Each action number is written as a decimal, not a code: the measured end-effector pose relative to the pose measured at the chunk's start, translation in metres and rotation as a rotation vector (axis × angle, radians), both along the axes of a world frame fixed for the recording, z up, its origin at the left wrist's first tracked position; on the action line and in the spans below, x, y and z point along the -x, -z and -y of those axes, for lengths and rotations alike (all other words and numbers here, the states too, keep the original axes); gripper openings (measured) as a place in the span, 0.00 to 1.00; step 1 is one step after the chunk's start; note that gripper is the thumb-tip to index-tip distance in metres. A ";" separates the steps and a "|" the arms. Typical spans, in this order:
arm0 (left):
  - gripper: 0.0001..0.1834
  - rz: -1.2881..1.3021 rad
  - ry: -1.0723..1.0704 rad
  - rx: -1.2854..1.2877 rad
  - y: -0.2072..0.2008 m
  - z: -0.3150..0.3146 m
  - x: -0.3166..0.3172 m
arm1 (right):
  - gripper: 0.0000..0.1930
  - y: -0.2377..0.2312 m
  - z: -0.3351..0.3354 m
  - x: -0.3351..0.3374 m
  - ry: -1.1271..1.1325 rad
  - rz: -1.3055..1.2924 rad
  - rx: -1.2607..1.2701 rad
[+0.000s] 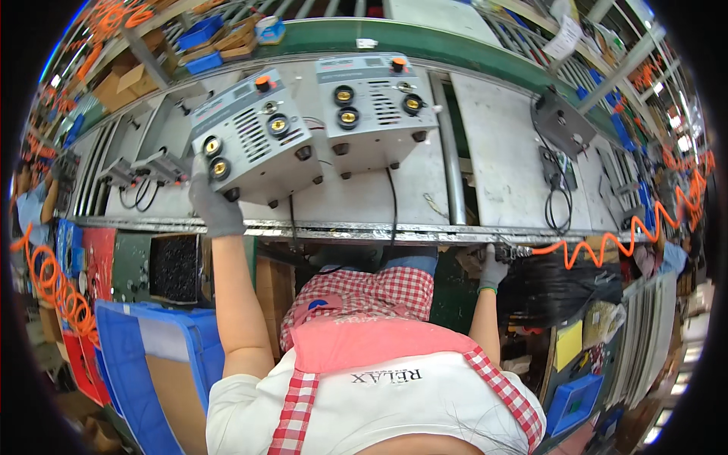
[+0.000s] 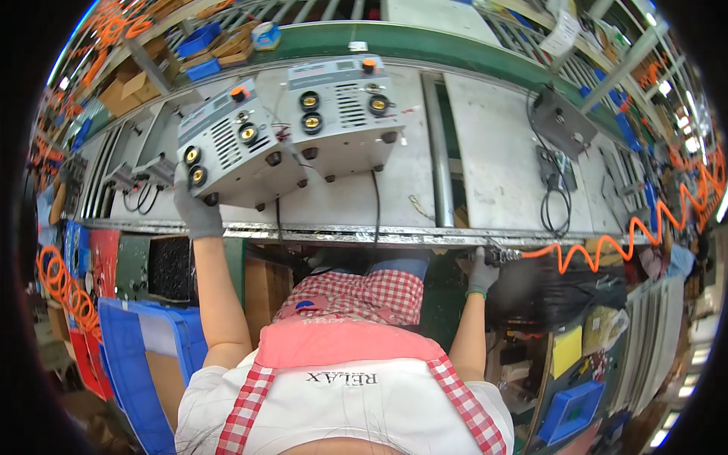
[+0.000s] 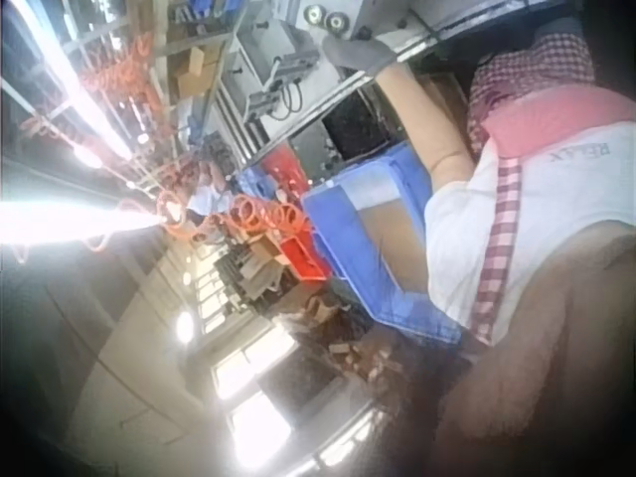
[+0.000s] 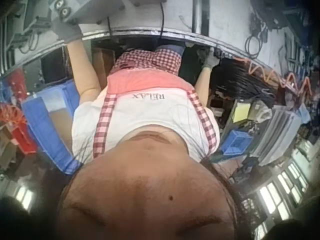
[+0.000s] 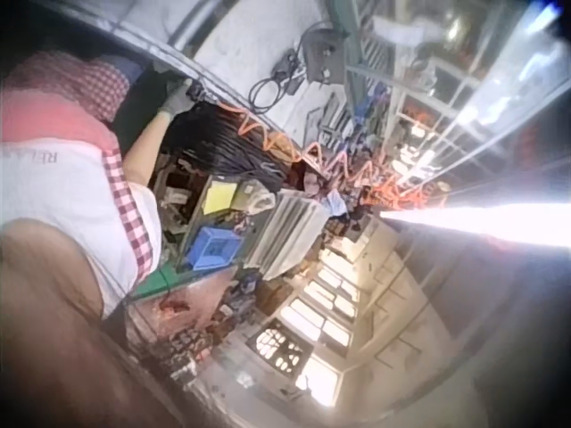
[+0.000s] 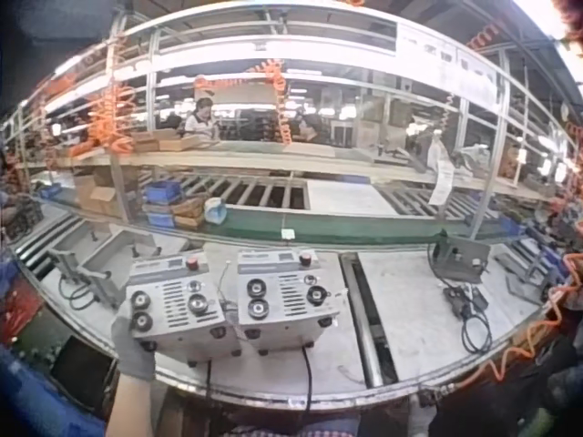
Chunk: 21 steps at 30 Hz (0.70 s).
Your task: The person assembles electronic devices on a factory assembly line. They use a pneumatic screwdriver to fasten screws into metal casings, handle circuit boards, and connect wires. The person moves completed units along the line and retrieves new components from a blue bin.
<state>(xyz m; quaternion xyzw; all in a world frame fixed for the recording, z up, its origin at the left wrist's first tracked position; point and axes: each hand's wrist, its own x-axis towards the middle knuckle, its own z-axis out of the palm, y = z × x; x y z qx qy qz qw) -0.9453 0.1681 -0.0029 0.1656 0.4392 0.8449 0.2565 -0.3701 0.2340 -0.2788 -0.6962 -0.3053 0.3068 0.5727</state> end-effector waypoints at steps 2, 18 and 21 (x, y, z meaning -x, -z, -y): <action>0.22 0.006 0.065 -0.012 -0.003 0.005 0.006 | 0.21 -0.025 0.003 0.018 -0.017 0.060 -0.089; 0.13 0.456 -0.103 -0.218 0.019 0.008 0.006 | 0.17 -0.380 0.018 0.146 -0.873 -1.017 -1.184; 0.13 0.690 -0.054 -0.039 0.079 0.031 0.030 | 0.13 -0.401 0.026 0.199 -1.217 -1.117 -1.046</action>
